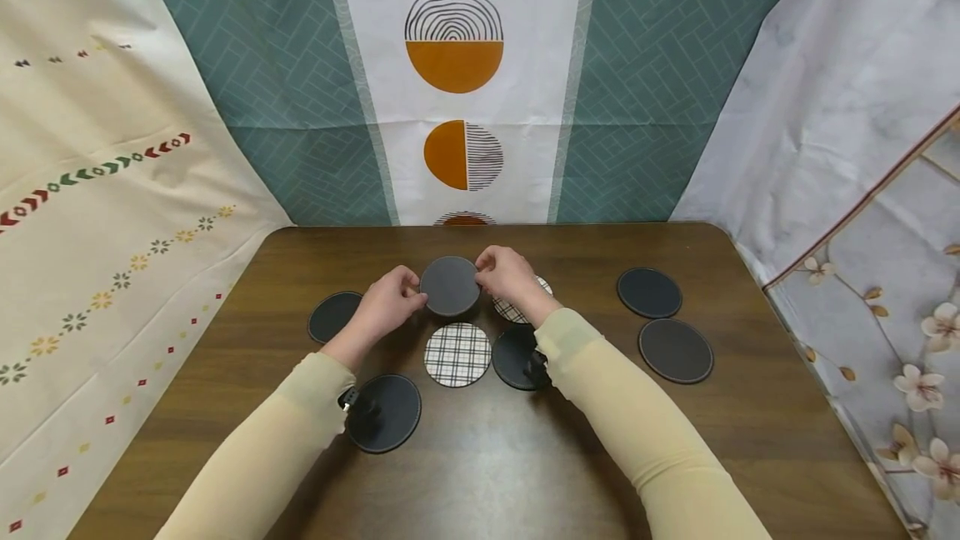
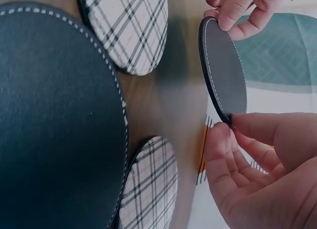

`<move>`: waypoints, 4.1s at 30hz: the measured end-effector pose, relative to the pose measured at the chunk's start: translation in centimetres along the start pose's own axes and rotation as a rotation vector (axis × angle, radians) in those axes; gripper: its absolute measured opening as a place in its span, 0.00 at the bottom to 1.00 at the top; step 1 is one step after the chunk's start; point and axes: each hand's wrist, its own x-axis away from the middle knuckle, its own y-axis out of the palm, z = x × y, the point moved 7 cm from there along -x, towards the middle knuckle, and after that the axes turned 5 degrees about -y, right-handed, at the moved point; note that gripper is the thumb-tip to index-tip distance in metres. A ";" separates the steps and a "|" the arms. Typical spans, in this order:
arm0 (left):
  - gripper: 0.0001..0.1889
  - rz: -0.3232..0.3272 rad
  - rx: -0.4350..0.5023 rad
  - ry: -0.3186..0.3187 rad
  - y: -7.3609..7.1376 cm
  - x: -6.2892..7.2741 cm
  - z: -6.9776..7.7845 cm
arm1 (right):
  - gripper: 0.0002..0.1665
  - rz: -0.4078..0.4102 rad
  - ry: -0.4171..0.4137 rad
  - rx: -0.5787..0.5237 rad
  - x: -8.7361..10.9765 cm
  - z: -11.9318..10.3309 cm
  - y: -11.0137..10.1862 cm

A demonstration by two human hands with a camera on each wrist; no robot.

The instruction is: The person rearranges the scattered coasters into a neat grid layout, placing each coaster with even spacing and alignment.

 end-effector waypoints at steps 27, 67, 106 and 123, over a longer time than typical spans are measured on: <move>0.15 -0.059 -0.129 -0.027 4.5 -5.3 -2.7 | 0.16 0.000 -0.035 0.270 -1.4 2.1 -0.1; 0.15 -0.098 -0.200 -0.040 4.5 -4.2 -1.0 | 0.18 -0.063 0.028 0.284 -1.8 3.2 0.5; 0.14 -0.079 -0.197 0.002 3.4 -2.3 0.6 | 0.18 -0.042 0.017 0.360 -1.8 2.4 0.7; 0.18 -0.071 -0.179 0.044 0.4 0.9 -0.6 | 0.16 -0.023 0.001 0.355 -0.6 1.2 0.7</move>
